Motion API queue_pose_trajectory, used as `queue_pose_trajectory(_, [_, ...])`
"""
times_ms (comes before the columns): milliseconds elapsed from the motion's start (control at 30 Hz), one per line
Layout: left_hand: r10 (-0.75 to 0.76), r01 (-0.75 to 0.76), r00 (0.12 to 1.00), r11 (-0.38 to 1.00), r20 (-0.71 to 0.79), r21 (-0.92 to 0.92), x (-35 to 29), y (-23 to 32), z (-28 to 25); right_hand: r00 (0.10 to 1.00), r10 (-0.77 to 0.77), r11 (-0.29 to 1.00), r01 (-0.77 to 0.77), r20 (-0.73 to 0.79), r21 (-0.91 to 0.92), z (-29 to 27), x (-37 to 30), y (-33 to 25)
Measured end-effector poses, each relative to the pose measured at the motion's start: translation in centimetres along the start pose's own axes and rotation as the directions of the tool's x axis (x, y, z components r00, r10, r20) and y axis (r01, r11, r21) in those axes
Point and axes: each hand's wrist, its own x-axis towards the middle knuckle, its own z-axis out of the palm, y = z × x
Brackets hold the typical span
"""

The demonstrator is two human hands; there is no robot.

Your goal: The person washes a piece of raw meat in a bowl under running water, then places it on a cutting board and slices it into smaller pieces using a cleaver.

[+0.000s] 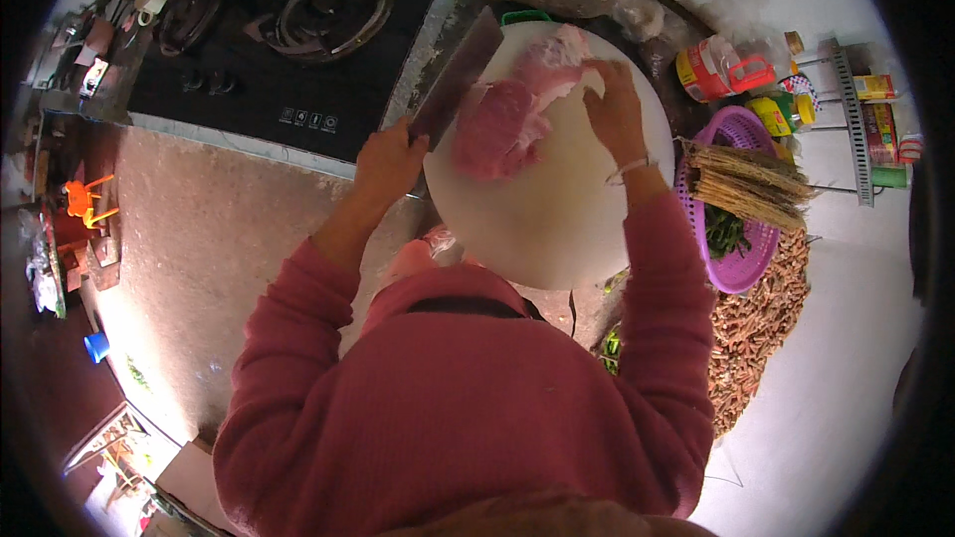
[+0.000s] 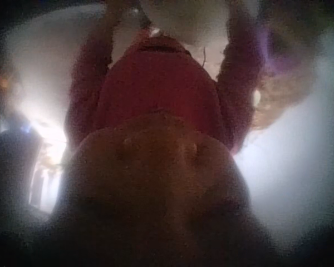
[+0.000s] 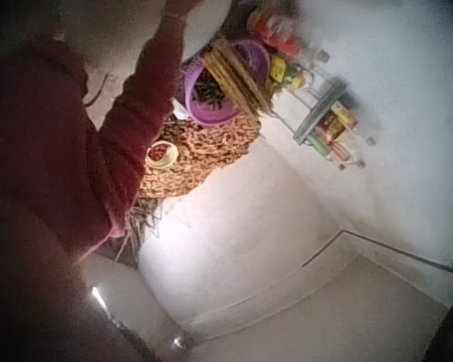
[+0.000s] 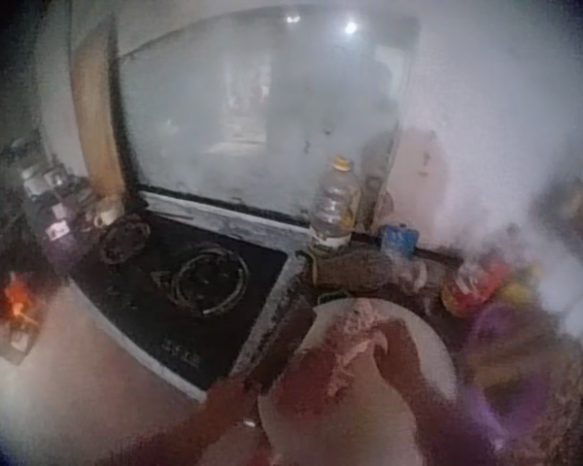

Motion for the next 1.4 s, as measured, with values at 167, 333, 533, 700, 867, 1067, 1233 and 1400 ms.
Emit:
queue_pose_trajectory(167, [-0.01, 0.01, 1.0, 0.995, 0.006, 0.098, -0.6, 0.6, 0.3, 0.96, -0.206, 0.791, 0.277, 0.188, -0.545, 1.8, 3.9, 1.6])
queue_pose_trajectory(333, [0.005, -0.002, 1.0, 0.995, -0.029, 0.103, -1.0, 0.9, 0.4, 0.92, -0.051, 0.726, 0.301, 0.388, -0.619, 3.7, 5.2, 1.3])
queue_pose_trajectory(533, [0.003, -0.001, 1.0, 0.992, -0.012, 0.123, -1.2, 0.6, 0.5, 0.95, 0.142, 0.863, 0.019, 0.279, -0.504, 1.6, 5.3, -0.3])
queue_pose_trajectory(700, [0.054, -0.051, 0.998, 0.988, -0.013, 0.145, -0.9, 0.3, 0.3, 0.923, 0.33, 0.887, -0.232, 0.197, -0.398, -5.1, 2.7, -1.9])
queue_pose_trajectory(867, [0.094, -0.093, 0.996, 0.989, -0.006, 0.115, -0.7, 0.4, -0.1, 0.789, 0.54, 0.765, -0.316, 0.293, -0.562, -5.9, -2.3, -1.4])
queue_pose_trajectory(1067, [0.137, -0.14, 0.99, 0.978, 0.027, 0.156, -0.3, 0.7, -0.4, 0.947, -0.144, 0.954, 0.21, 0.287, -0.213, 0.9, -6.4, -5.6])
queue_pose_trajectory(1233, [0.089, -0.092, 0.995, 0.994, 0.05, 0.056, -0.2, 0.0, -0.2, 0.941, -0.336, 0.871, 0.324, 0.032, -0.369, 5.3, -5.6, -7.9])
queue_pose_trajectory(1400, [0.073, -0.073, 0.997, 0.997, 0.033, -0.001, -0.3, -1.0, 0.3, 0.999, -0.039, 0.969, 0.031, -0.026, -0.244, 5.9, -3.4, -6.8])
